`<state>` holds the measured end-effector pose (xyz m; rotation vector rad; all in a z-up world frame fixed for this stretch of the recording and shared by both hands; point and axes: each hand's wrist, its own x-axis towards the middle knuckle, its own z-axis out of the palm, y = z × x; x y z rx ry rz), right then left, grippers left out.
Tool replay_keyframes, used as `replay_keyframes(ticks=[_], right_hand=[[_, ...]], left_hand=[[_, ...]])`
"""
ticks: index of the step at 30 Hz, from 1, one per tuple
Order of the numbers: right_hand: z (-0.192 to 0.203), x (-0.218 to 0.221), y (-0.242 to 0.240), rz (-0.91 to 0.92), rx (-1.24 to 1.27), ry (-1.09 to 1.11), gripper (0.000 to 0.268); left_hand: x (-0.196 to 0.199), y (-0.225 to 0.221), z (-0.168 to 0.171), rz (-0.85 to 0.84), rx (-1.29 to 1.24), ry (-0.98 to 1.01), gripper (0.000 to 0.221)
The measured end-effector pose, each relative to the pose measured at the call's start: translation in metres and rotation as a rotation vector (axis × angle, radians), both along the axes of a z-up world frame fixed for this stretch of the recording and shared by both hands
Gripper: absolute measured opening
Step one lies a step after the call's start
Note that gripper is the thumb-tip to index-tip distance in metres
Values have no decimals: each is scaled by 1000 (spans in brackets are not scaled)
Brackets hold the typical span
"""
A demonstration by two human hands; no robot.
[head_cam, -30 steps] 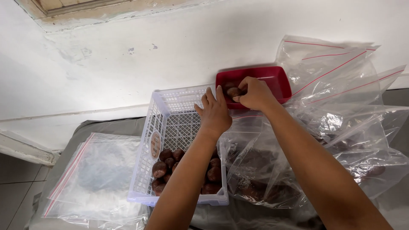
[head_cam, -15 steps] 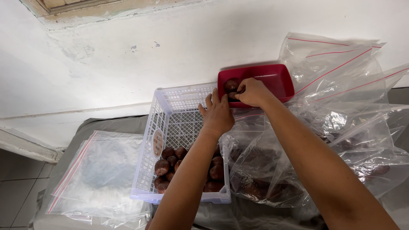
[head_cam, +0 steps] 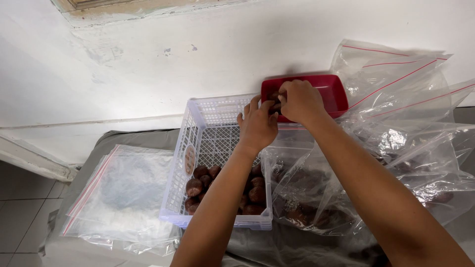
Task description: Picking salak fruits from a crate, placing them into a bowl, and then into plastic zip-lock bags.
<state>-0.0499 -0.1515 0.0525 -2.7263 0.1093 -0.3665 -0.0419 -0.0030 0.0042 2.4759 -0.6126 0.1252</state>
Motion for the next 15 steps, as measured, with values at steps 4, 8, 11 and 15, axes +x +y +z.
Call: replay_keyframes(ticks=[4,8,11,15], right_hand=[[16,-13,39,101,-97,-163,27],[15,-34,87,288,21,-288,24],[-9,-43,126,385,156,-243,23],[-46,-56,162,524,199,153,33]], left_hand=[[-27,37,33,9,-217,-41,35],[-36,97,20,93,-385,-34,34],[-36,147,-20,122,-369,32,34],[-35,190,-81,171,-123,244,28]])
